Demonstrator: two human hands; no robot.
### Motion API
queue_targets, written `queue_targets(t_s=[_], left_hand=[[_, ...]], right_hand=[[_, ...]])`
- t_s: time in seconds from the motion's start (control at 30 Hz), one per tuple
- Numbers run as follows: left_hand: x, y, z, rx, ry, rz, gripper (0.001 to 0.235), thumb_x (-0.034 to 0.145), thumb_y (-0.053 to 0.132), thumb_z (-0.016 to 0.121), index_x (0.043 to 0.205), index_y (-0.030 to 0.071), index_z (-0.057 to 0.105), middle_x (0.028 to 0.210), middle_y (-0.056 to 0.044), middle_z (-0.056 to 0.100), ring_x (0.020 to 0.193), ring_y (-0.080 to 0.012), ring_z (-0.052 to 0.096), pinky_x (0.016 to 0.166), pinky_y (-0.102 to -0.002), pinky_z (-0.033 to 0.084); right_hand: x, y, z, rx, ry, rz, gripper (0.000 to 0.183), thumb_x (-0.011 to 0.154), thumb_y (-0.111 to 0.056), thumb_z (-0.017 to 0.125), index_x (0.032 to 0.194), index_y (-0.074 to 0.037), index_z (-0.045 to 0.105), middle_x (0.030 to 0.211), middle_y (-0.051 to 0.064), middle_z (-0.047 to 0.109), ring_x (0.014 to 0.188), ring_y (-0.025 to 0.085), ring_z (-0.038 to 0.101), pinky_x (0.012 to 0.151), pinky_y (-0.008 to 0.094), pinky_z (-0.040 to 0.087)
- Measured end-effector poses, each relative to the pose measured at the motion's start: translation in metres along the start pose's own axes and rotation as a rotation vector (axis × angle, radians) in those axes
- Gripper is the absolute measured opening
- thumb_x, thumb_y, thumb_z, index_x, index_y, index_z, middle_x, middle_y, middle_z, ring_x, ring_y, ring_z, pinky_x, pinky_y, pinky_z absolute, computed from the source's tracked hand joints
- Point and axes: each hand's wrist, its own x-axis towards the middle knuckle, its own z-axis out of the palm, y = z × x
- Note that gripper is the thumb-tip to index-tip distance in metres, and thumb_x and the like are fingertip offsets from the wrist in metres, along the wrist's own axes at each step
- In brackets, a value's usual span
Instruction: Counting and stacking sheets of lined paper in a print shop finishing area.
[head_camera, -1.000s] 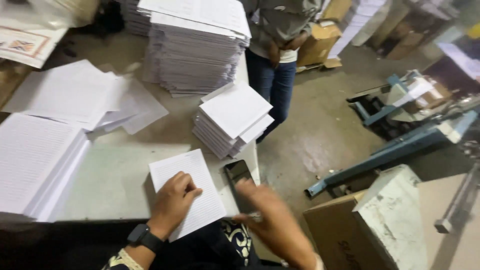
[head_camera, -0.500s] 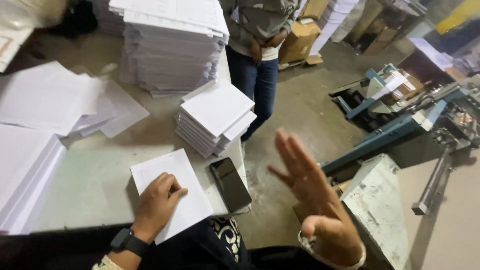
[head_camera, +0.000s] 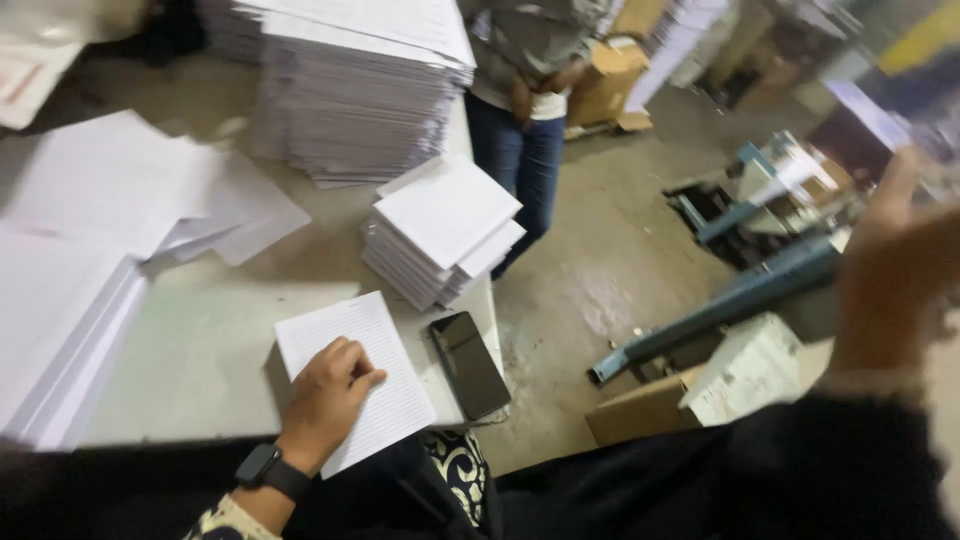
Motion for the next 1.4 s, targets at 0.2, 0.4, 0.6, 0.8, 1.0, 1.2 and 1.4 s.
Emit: queue_targets(t_s=[0.2, 0.4, 0.6, 0.8, 1.0, 1.2, 1.4], left_hand=[[-0.002, 0.003, -0.003, 0.071, -0.067, -0.005, 0.025, 0.081, 0.035, 0.073, 0.074, 0.018, 0.056, 0.071, 0.004, 0.055, 0.074, -0.0191, 0.063, 0.07, -0.032, 0.052], [-0.002, 0.008, -0.005, -0.021, -0.023, 0.046, 0.025, 0.079, 0.016, 0.072, 0.067, 0.012, 0.05, 0.07, -0.002, 0.055, 0.065, -0.0198, 0.052, 0.061, -0.036, 0.041], [-0.001, 0.003, -0.003, -0.066, 0.02, 0.088, 0.029, 0.075, 0.012, 0.076, 0.068, 0.012, 0.048, 0.072, -0.002, 0.055, 0.068, -0.0222, 0.055, 0.062, -0.037, 0.041], [-0.003, 0.004, -0.002, -0.061, 0.029, 0.097, 0.032, 0.075, 0.013, 0.078, 0.069, 0.012, 0.048, 0.071, -0.001, 0.054, 0.066, -0.0213, 0.052, 0.059, -0.036, 0.04], [0.001, 0.008, -0.002, -0.079, 0.012, 0.077, 0.028, 0.076, 0.009, 0.075, 0.07, 0.013, 0.048, 0.072, -0.002, 0.055, 0.067, -0.0213, 0.053, 0.059, -0.037, 0.04], [0.01, 0.013, 0.005, 0.081, -0.081, -0.076, 0.019, 0.088, 0.022, 0.067, 0.091, 0.012, 0.051, 0.085, -0.006, 0.062, 0.073, -0.0255, 0.057, 0.062, -0.04, 0.045], [0.012, 0.022, -0.014, 0.098, -0.222, -0.071, 0.03, 0.087, 0.017, 0.069, 0.105, 0.008, 0.047, 0.098, -0.012, 0.062, 0.079, -0.0295, 0.06, 0.064, -0.042, 0.047]], right_hand=[[-0.14, -0.211, -0.079, 0.227, -0.316, 0.013, 0.079, 0.124, -0.018, 0.077, 0.152, 0.0, 0.005, 0.161, 0.017, 0.004, 0.156, 0.028, 0.012, 0.135, 0.037, 0.013], [-0.209, -0.343, -0.122, 1.145, -0.777, 0.108, 0.03, 0.09, -0.02, 0.064, 0.114, -0.002, 0.064, 0.111, 0.015, 0.066, 0.104, 0.029, 0.062, 0.089, 0.038, 0.05], [-0.225, -0.334, -0.115, 1.02, -1.179, 0.298, 0.012, 0.083, -0.021, 0.07, 0.093, -0.015, 0.07, 0.092, 0.0, 0.061, 0.062, 0.013, 0.061, 0.059, 0.025, 0.052], [-0.24, -0.33, -0.117, 0.878, -1.212, 0.335, 0.017, 0.087, -0.029, 0.065, 0.088, -0.012, 0.065, 0.086, 0.001, 0.062, 0.066, 0.015, 0.061, 0.062, 0.031, 0.048], [-0.238, -0.33, -0.117, 0.81, -1.29, 0.292, 0.017, 0.09, -0.032, 0.061, 0.089, -0.015, 0.061, 0.086, -0.002, 0.059, 0.069, 0.015, 0.058, 0.062, 0.032, 0.046], [-0.232, -0.33, -0.118, 0.755, -1.321, 0.281, 0.021, 0.089, -0.035, 0.061, 0.08, -0.016, 0.061, 0.079, -0.003, 0.059, 0.066, 0.015, 0.057, 0.063, 0.033, 0.045], [-0.222, -0.329, -0.116, 0.713, -1.399, 0.293, 0.023, 0.088, -0.038, 0.061, 0.081, -0.017, 0.063, 0.081, -0.004, 0.063, 0.068, 0.014, 0.059, 0.063, 0.032, 0.047]])
